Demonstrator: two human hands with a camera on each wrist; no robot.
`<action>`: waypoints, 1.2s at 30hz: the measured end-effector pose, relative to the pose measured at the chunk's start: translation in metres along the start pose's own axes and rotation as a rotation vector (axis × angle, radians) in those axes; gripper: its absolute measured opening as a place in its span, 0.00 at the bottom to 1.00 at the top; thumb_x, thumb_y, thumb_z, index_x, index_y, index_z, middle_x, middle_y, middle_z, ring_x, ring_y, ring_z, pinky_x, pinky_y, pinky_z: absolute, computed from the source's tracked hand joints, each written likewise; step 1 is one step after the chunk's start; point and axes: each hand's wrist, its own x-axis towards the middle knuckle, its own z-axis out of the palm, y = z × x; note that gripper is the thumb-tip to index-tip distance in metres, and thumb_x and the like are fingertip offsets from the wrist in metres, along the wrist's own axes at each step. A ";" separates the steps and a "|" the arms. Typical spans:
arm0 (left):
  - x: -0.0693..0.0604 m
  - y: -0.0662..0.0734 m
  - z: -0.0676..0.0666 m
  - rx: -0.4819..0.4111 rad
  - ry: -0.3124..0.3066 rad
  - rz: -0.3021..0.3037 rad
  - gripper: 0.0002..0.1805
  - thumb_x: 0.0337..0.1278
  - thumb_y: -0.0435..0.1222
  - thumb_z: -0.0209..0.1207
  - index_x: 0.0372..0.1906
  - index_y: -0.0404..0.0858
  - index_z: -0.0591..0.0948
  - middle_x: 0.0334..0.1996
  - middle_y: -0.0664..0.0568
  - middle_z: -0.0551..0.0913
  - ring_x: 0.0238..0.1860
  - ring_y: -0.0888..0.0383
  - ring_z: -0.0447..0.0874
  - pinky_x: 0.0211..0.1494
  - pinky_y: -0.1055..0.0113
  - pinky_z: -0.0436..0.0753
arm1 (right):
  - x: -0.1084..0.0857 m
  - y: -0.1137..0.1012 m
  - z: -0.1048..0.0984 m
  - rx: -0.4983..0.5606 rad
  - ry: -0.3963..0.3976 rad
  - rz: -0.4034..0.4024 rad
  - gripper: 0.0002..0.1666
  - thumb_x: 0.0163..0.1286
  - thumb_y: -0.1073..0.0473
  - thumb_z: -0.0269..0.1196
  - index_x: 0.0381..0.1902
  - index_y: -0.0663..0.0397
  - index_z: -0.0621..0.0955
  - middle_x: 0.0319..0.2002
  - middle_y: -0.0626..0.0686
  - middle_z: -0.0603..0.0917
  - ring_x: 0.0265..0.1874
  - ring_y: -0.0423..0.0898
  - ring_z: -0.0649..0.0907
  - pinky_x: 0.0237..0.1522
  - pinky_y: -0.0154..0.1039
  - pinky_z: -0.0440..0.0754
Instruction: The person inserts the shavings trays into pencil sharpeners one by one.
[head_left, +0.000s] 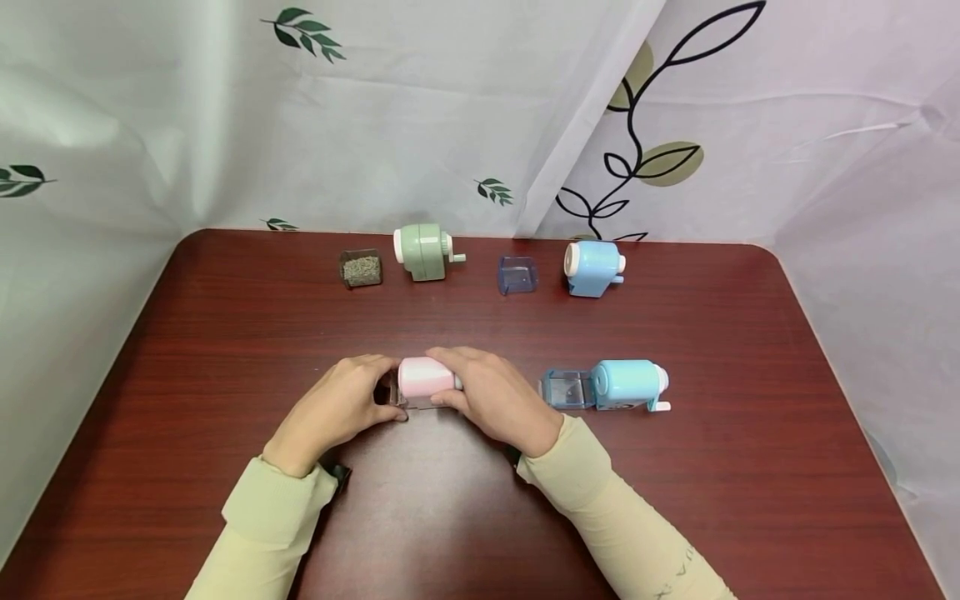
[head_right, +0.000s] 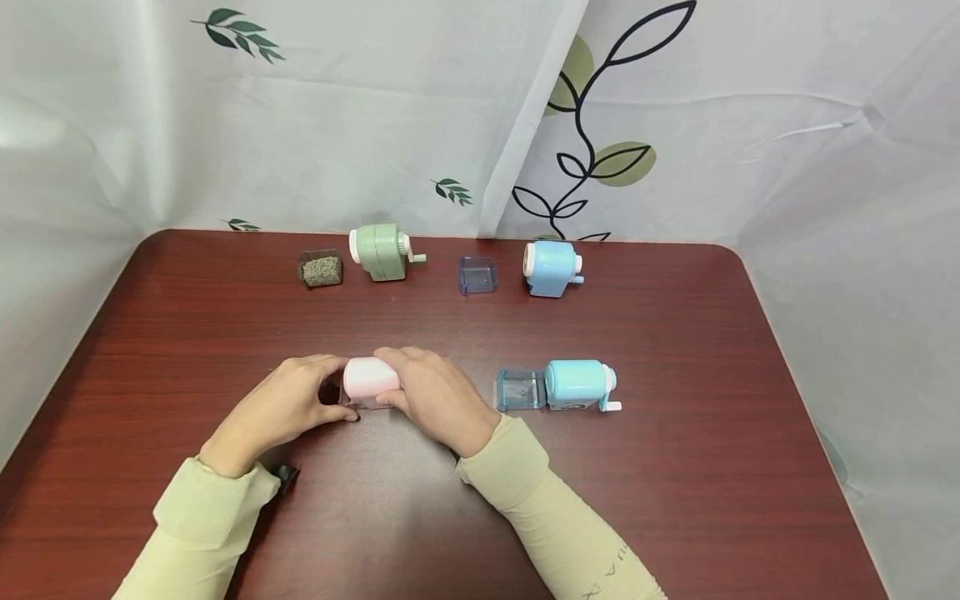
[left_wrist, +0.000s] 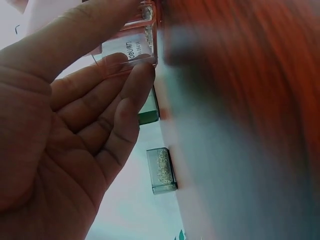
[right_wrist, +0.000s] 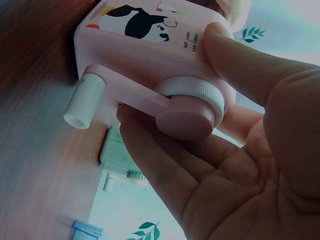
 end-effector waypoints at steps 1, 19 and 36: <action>0.000 0.000 0.000 -0.001 0.000 0.001 0.28 0.37 0.37 0.81 0.47 0.32 0.84 0.41 0.48 0.86 0.41 0.54 0.85 0.46 0.56 0.83 | 0.000 0.000 0.000 -0.001 -0.001 -0.001 0.30 0.68 0.53 0.69 0.65 0.56 0.78 0.58 0.54 0.83 0.58 0.47 0.82 0.60 0.44 0.78; 0.007 0.004 0.004 -0.031 0.002 0.005 0.22 0.34 0.38 0.82 0.37 0.38 0.83 0.32 0.56 0.84 0.32 0.60 0.81 0.38 0.61 0.81 | 0.001 -0.002 0.000 0.000 -0.009 0.000 0.30 0.69 0.53 0.68 0.65 0.57 0.78 0.59 0.54 0.83 0.59 0.47 0.81 0.60 0.43 0.77; 0.010 0.005 0.007 -0.030 -0.006 -0.015 0.27 0.35 0.39 0.82 0.43 0.34 0.83 0.37 0.51 0.86 0.36 0.56 0.84 0.41 0.58 0.83 | 0.001 -0.002 -0.001 0.001 -0.009 0.001 0.29 0.69 0.53 0.68 0.65 0.56 0.78 0.58 0.53 0.83 0.58 0.45 0.81 0.61 0.43 0.77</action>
